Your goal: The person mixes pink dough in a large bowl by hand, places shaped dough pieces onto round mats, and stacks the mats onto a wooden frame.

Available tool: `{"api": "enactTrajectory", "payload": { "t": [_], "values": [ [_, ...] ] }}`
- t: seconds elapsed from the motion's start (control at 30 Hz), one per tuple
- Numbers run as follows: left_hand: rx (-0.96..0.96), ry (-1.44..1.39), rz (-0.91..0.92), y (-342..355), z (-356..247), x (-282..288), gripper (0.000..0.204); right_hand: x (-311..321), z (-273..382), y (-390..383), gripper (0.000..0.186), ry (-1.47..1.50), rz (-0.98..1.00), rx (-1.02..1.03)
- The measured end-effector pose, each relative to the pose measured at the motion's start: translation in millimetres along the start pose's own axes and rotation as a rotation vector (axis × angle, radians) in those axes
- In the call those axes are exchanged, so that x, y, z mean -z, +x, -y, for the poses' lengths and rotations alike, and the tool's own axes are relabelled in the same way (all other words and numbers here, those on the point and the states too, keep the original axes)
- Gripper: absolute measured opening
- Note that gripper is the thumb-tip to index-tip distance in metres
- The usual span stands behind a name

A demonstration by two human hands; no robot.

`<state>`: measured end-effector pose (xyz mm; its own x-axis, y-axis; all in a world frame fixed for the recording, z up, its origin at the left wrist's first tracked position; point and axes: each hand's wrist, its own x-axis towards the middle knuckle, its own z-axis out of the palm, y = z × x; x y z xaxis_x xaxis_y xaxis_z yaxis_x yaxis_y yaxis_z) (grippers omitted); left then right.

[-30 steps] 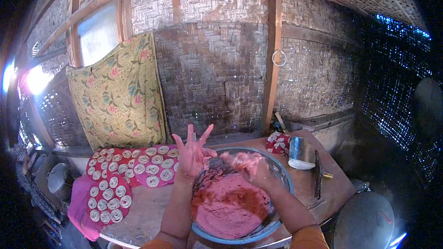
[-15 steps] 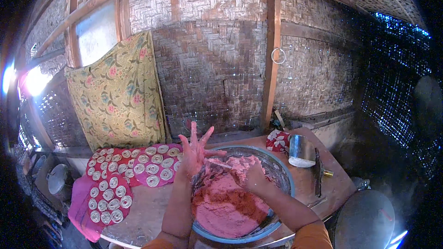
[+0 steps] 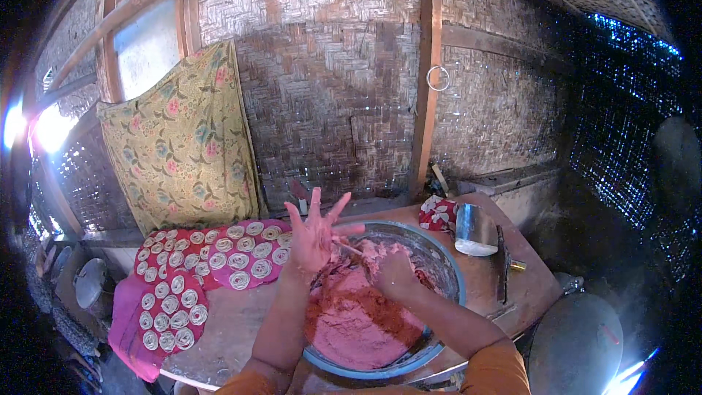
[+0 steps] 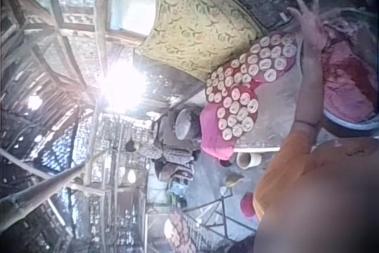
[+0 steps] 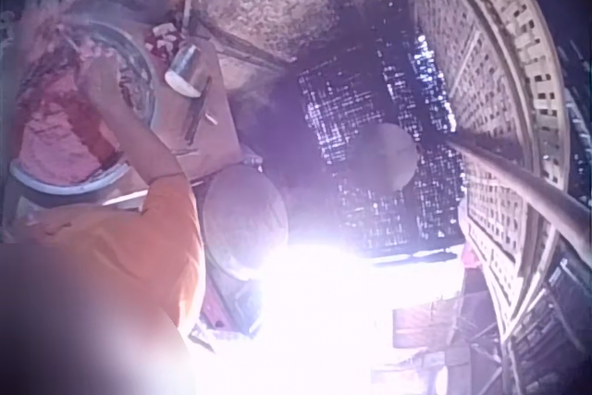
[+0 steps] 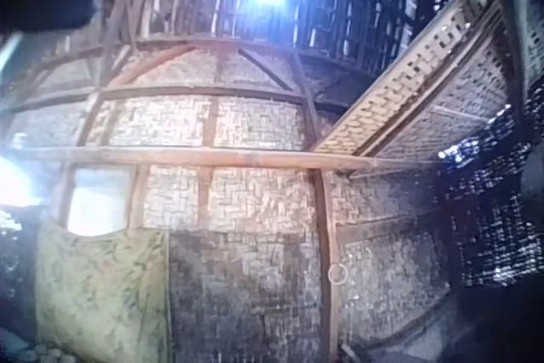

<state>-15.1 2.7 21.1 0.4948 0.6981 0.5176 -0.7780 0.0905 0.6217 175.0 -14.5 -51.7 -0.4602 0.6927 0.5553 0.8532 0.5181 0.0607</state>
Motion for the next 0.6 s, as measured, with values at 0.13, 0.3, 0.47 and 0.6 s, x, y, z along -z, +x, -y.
{"api": "enactTrajectory", "payload": {
  "t": [0.13,0.3,0.47,0.6],
  "values": [
    [-0.124,-0.093,-0.068,-11.2,-12.4,-1.4,0.089,40.9,5.6,13.5,0.015,0.259,-0.010,-0.248],
    [-0.252,0.325,-0.423,5.6,8.4,-10.6,0.089,-32.5,-65.3,18.7,0.009,1.184,-0.519,-0.358],
    [-0.062,-0.314,0.000,-6.1,-7.4,-9.6,0.089,30.2,-16.1,17.7,0.017,1.684,-0.289,-0.279],
    [-0.035,-0.234,0.056,-8.2,-11.0,-10.1,0.089,48.4,-4.4,11.6,0.037,0.842,-0.139,0.169]
  ]
}}
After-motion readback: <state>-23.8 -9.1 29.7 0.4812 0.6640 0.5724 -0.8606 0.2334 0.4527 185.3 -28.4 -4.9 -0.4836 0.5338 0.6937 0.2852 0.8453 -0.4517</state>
